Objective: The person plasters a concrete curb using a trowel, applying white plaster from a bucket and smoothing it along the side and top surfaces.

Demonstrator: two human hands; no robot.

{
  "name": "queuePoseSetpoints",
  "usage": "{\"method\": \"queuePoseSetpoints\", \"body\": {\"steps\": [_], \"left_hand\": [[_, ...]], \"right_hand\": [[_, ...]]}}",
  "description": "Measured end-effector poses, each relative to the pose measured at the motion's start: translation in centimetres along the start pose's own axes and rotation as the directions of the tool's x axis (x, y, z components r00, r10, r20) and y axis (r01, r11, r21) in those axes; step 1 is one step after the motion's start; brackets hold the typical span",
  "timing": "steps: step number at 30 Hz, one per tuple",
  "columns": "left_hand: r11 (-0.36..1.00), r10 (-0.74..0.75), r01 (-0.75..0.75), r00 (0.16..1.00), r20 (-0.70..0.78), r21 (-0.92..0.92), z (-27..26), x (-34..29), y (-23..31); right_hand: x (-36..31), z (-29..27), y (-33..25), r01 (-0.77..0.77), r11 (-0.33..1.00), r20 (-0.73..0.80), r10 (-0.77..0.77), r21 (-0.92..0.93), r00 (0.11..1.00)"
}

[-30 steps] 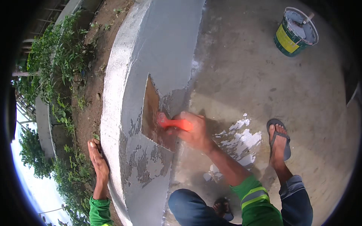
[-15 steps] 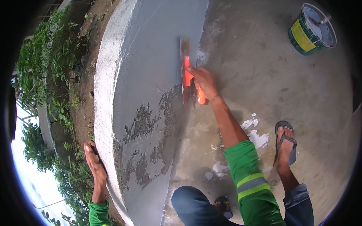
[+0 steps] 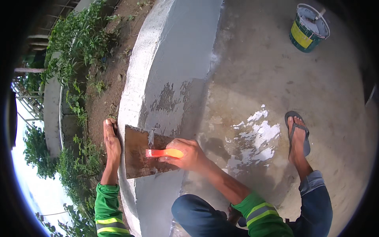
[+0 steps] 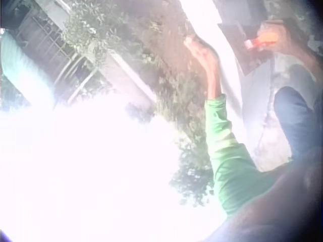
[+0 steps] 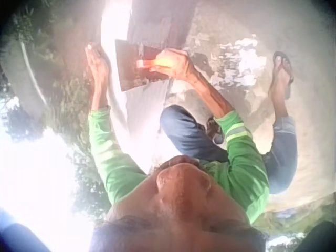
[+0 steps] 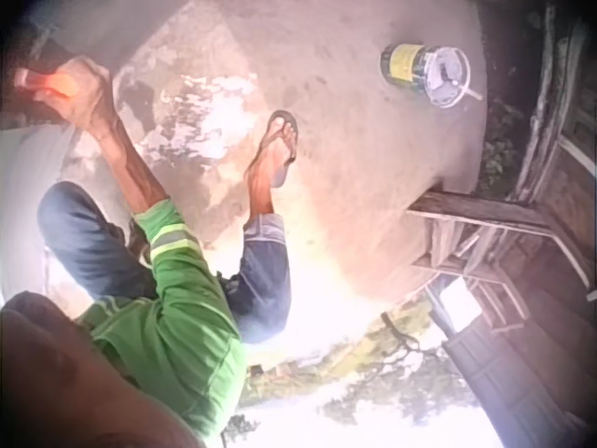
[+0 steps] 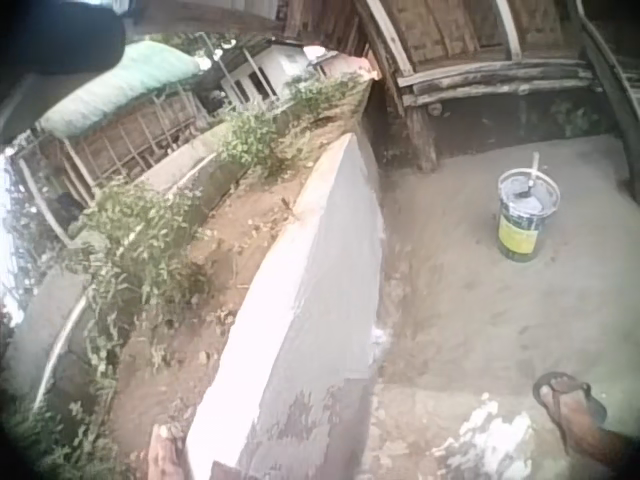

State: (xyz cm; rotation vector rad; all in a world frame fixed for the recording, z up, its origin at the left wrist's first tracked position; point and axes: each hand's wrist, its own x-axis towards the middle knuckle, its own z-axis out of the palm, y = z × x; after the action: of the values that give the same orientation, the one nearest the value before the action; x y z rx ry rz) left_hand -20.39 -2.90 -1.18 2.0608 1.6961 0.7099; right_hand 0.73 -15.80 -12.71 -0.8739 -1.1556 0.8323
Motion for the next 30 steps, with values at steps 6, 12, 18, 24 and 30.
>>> {"method": "queuePoseSetpoints", "body": {"steps": [6, 12, 18, 24, 30], "left_hand": [[1.0, -0.007, 0.006, 1.0, -0.024, -0.012, 0.1, 0.0, 0.3], [0.996, -0.031, 0.031, 1.0, 0.0, -0.087, -0.3, 0.5, -1.4], [0.993, 0.015, -0.012, 1.0, 0.025, -0.115, -0.2, 0.0, -1.1], [0.99, -0.065, 0.067, 0.998, 0.023, -0.123, -0.4, -0.5, -1.3], [0.997, -0.048, 0.047, 0.999, -0.011, -0.063, -0.3, 0.2, -0.2]], "right_hand": [[2.8, -1.4, 2.0, -0.016, 0.962, -0.199, -0.04, -0.272, 0.979], [-6.6, 6.9, 2.9, 0.155, 0.969, 0.004, -0.157, -0.194, 0.988], [-7.4, 7.2, 2.2, 0.03, 0.981, -0.168, -0.063, -0.191, 0.984], [-0.5, 3.7, 8.1, -0.138, 0.913, -0.512, -0.085, -0.383, 0.855], [1.1, -1.9, 12.0, -0.504, 0.861, -0.604, 0.437, 0.066, 0.666]]}}
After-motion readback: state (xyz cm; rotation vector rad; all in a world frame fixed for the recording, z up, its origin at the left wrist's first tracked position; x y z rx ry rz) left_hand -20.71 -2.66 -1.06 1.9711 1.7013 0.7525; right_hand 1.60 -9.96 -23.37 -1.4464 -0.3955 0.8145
